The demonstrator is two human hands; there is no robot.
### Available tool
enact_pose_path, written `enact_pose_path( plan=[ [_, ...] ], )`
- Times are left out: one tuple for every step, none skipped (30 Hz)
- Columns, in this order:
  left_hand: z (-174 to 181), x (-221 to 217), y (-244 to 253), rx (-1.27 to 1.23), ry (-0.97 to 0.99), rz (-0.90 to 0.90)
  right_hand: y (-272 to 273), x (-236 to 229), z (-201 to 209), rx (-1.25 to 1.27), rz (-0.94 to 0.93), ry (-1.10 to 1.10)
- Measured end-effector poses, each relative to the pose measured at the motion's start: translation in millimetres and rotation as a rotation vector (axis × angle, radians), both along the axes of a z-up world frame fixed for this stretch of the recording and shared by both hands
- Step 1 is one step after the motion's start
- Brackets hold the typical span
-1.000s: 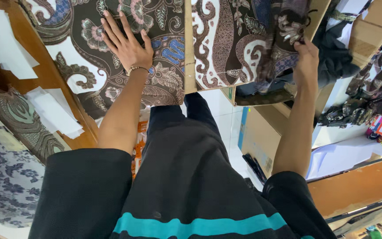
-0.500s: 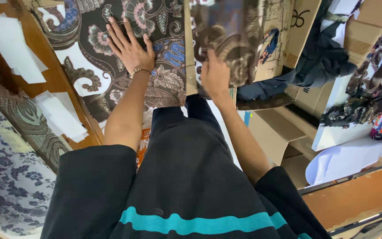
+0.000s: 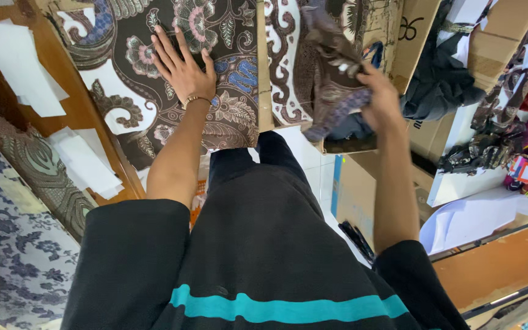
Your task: The person unfolds a patterned fabric on a wooden table, smooths it out, and then folds it into a smaller rectangle. They then place white paper strips on top of the folded fabric.
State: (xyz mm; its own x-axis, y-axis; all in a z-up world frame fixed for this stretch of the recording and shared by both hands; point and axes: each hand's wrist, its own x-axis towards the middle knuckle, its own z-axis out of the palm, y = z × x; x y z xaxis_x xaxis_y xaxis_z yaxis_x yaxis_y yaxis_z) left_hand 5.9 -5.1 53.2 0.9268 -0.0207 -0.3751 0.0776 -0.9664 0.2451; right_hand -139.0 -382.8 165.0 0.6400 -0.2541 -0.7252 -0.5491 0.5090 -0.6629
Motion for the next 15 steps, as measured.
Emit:
enact_pose_path(
  plan=[
    [-0.9,0.2,0.7,0.003,-0.008,-0.004,-8.1,-1.7,6.5,-0.024,-0.019,0.008],
    [-1.8,-0.9,1.1,0.0,-0.009,-0.004,-16.8,-4.9,13.4,-0.046,-0.035,0.02],
    [-2.9,-1.5,1.3,-0.004,-0.011,-0.004,-26.3,-8.1,20.6,-0.069,-0.051,0.032],
    [-3.8,-1.6,1.0,-0.008,-0.013,-0.003,-36.9,-10.5,28.8,-0.219,0.0,0.05],
    [-4.6,-1.3,1.1,-0.004,-0.015,-0.003,-44.7,-12.7,35.4,-0.369,0.051,0.068],
    [-5.1,-0.8,1.0,-0.001,-0.017,-0.003,-49.0,-14.5,39.1,-0.519,0.102,0.087],
    [-5.3,-0.6,1.0,0.002,-0.019,-0.003,-53.5,-15.2,43.1,-0.438,0.051,0.1],
    [-5.2,-0.8,0.8,0.002,-0.018,-0.005,-59.6,-16.2,49.6,-0.358,-0.001,0.115],
    [-4.9,-1.4,0.0,0.002,-0.017,-0.006,-64.5,-17.2,56.0,-0.277,-0.052,0.129],
    [-4.5,-1.2,-0.3,0.003,-0.018,-0.006,-67.6,-17.3,60.3,-0.251,-0.025,0.1],
    [-4.0,-1.1,-0.7,0.006,-0.009,-0.008,-69.7,-17.5,64.0,-0.225,0.002,0.072],
    [-3.0,-0.6,-0.3,0.012,-0.001,-0.008,-70.6,-16.2,65.2,-0.197,0.031,0.042],
    [-1.9,0.2,0.5,0.017,0.007,-0.009,-70.1,-14.1,64.0,-0.188,0.027,0.029],
    [-0.7,0.3,0.8,0.017,0.0,-0.007,-69.0,-12.2,62.0,-0.178,0.023,0.016],
    [0.6,-0.7,0.3,0.017,-0.008,-0.005,-68.5,-10.8,60.6,-0.169,0.018,0.002]
  ],
)
